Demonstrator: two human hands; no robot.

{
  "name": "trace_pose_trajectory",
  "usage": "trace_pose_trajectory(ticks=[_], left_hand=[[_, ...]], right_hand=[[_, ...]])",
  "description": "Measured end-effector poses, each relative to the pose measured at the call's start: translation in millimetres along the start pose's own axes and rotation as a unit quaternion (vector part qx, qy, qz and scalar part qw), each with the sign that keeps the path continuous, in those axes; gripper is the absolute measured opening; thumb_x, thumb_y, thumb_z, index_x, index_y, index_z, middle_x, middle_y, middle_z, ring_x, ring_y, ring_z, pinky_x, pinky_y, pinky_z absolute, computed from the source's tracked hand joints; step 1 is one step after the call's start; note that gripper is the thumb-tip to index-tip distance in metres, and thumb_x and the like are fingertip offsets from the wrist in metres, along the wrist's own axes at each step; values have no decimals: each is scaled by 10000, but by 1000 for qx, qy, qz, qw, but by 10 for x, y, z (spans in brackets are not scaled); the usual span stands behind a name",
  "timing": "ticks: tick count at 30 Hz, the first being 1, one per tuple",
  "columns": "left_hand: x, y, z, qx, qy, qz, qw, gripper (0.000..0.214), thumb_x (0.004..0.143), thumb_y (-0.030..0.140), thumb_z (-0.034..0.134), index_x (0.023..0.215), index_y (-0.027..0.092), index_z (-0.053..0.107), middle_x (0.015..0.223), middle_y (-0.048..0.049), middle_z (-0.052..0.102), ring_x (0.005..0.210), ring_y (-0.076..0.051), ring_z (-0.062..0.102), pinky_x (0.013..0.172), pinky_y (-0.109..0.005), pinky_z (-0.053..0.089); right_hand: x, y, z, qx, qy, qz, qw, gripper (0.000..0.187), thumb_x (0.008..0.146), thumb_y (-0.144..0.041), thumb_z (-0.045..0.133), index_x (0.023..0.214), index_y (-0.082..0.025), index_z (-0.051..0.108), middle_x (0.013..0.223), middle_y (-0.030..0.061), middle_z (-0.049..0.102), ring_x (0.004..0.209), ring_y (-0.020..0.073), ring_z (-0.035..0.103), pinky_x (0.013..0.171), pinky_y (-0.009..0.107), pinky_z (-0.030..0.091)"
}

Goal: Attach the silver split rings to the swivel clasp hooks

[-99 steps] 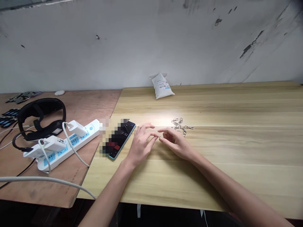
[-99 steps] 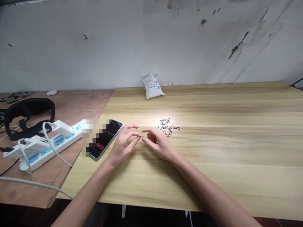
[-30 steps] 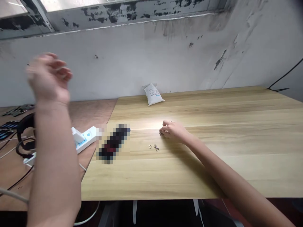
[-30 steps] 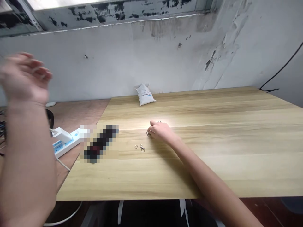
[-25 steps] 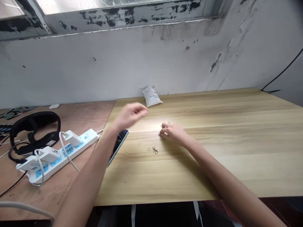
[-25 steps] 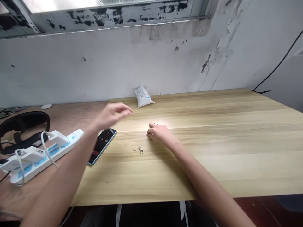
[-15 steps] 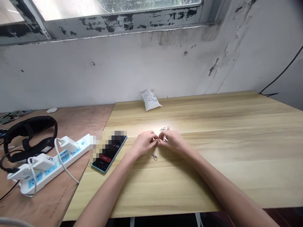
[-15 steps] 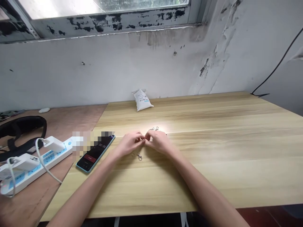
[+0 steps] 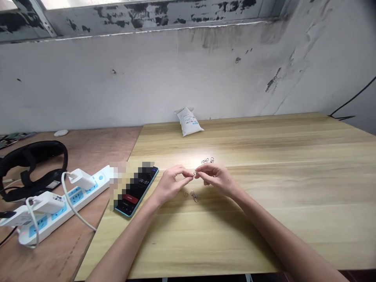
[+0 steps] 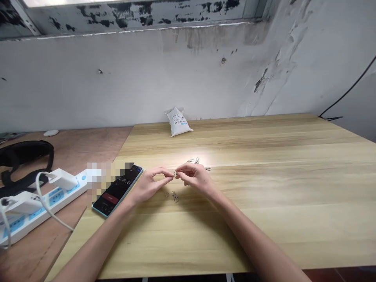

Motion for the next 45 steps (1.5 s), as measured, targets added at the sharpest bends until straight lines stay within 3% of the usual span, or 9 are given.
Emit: trace_pose_trajectory(ticks=[4, 8, 15, 22, 28, 31, 34, 38, 45], left_hand=[[-12, -58, 21, 74, 35, 12, 997, 104, 904, 218, 589, 864, 213, 685, 944, -34, 693, 930, -190, 643, 857, -346, 504], [-42, -98, 68, 171, 65, 17, 983, 85, 900, 174, 581, 880, 206, 657, 1094, -59, 646, 1095, -226, 567, 950, -416, 450], [-60, -68, 48, 230, 83, 17, 970, 86, 915, 172, 567, 906, 208, 645, 1264, -74, 590, 1309, -268, 444, 1033, -477, 391], [-71, 34, 57, 282, 96, 69, 952, 105, 918, 210, 582, 893, 230, 682, 1309, -67, 584, 1367, -284, 406, 1127, -542, 302], [-79, 71, 79, 315, 107, 105, 937, 129, 947, 218, 537, 917, 227, 662, 1343, -67, 568, 1399, -255, 382, 1178, -513, 265], [-78, 47, 106, 328, 81, 110, 935, 140, 962, 221, 508, 925, 223, 643, 1376, -64, 548, 1421, -248, 355, 1206, -533, 202], [-77, 1, 129, 318, 43, 80, 944, 145, 966, 214, 483, 924, 217, 622, 1400, -64, 528, 1446, -248, 312, 1213, -561, 164], [-79, -36, 126, 277, -11, 29, 960, 142, 949, 216, 482, 898, 219, 615, 1428, -47, 502, 1465, -255, 265, 1204, -586, 174], [-88, -49, 64, 263, -83, 49, 960, 153, 936, 198, 470, 897, 213, 617, 1500, -31, 437, 1486, -255, 212, 1214, -592, 144]], right_hand=[[-17, -4, 5, -33, 3, -14, 999, 307, 850, -427, 670, 1052, -197, 699, 880, 63, 742, 613, 145, 660, 581, 312, 575], [-41, -18, 80, -125, 3, -94, 988, 197, 904, -344, 615, 1022, -220, 713, 921, 58, 745, 684, 148, 676, 627, 307, 574], [-99, -86, 151, -267, -81, -160, 947, 160, 932, -236, 536, 904, -205, 690, 982, 71, 687, 724, 129, 621, 601, 261, 501], [-51, -113, 116, -216, -5, -104, 971, 135, 908, -322, 609, 976, -221, 668, 1021, 76, 634, 964, 197, 600, 827, 367, 528], [-2, -8, 119, -177, -30, -121, 976, 183, 930, -370, 594, 881, -220, 687, 1002, 63, 644, 946, 190, 605, 850, 368, 496], [-1, -27, 28, -307, -24, -169, 936, 161, 935, -326, 597, 845, -212, 665, 943, 49, 661, 892, 182, 586, 825, 358, 450], [-22, -110, -38, -449, 34, -247, 858, 141, 946, -276, 586, 846, -207, 658, 896, 35, 684, 863, 177, 566, 842, 358, 393], [-96, -211, 86, -514, 72, -333, 787, 119, 956, -203, 556, 874, -205, 642, 886, 25, 690, 860, 164, 551, 861, 327, 372], [-198, -228, 348, -530, 2, -394, 751, 215, 922, -57, 501, 893, -207, 652, 906, 25, 684, 830, 159, 512, 849, 322, 378]])
Point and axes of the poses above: each hand's wrist, its own x-axis towards the middle knuckle, its own z-axis out of the palm, y = z × x, the point moved 3 cm from there along x, towards the middle knuckle
